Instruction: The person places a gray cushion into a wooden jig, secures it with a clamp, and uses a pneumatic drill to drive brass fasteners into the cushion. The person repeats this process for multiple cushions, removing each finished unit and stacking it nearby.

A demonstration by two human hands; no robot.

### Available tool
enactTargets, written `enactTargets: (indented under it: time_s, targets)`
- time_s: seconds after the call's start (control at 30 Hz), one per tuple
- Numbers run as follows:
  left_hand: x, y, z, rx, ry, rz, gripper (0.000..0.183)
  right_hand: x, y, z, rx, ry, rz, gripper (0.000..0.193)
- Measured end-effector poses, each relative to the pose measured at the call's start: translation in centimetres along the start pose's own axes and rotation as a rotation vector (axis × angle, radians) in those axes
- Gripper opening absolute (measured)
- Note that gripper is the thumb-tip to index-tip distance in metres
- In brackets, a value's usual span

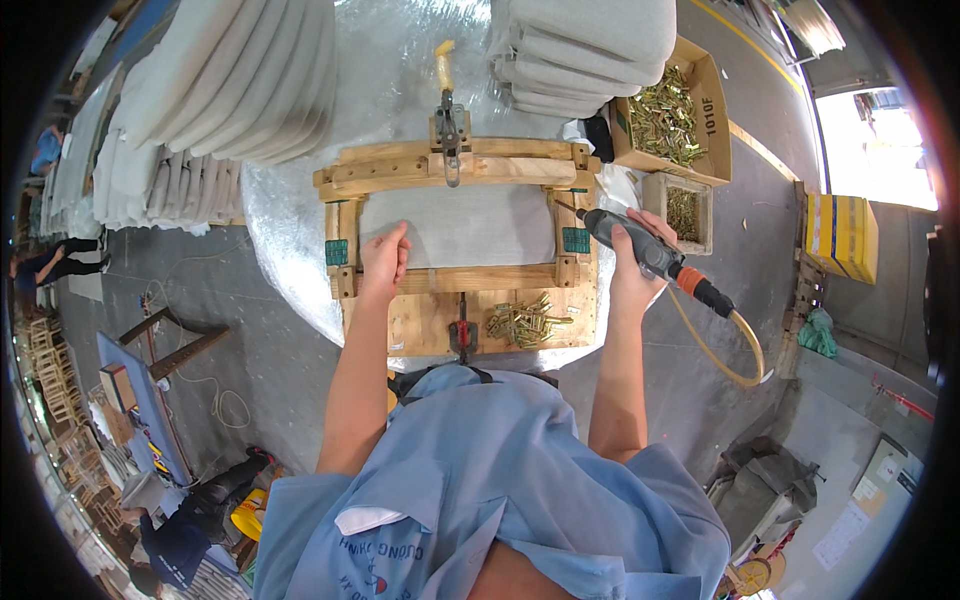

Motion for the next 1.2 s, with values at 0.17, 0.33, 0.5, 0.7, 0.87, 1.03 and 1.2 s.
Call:
enactTargets:
  time_s: [0.17,0.33,0.5,0.7,0.87,1.03,1.2]
  targets:
    - [-0.3,0.3,0.0,-0.002,-0.011,0.006,0.041,-0.6,-0.3,-0.9,0.03,0.037,0.002,0.042]
    - [-0.4,0.2,-0.2,-0.015,-0.031,0.01,0.041,-0.5,-0.9,-1.3,0.064,0.065,-0.003,0.042]
    - [-0.1,0.0,-0.1,-0.024,-0.059,0.008,0.04,0.7,-3.1,-3.3,0.175,0.132,-0.016,0.04]
    - [0.2,0.1,0.0,-0.025,-0.069,0.013,0.041,1.1,-3.1,-5.6,0.237,0.316,0.032,0.035]
    - [0.1,0.4,-0.2,0.069,-0.029,-0.043,0.039,-0.7,-3.3,-4.9,0.202,0.148,0.018,0.038]
    - [0.6,0.1,0.0,0.13,0.075,-0.089,0.037,-1.4,-1.9,-2.9,0.183,0.106,0.105,0.039]
    - [3.8,4.3,0.4,0.303,0.441,-0.007,0.041,2.0,5.9,0.0,0.119,-0.047,0.046,0.039]
Point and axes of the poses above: each hand's wrist, its own y-axis away from the middle knuckle, its own z-axis out of the back of the hand, x = y × z, the point moved 4 cm from there along -y, towards the middle knuckle, and after that the axes turned 1 degree about z, right-handed, at the moved point
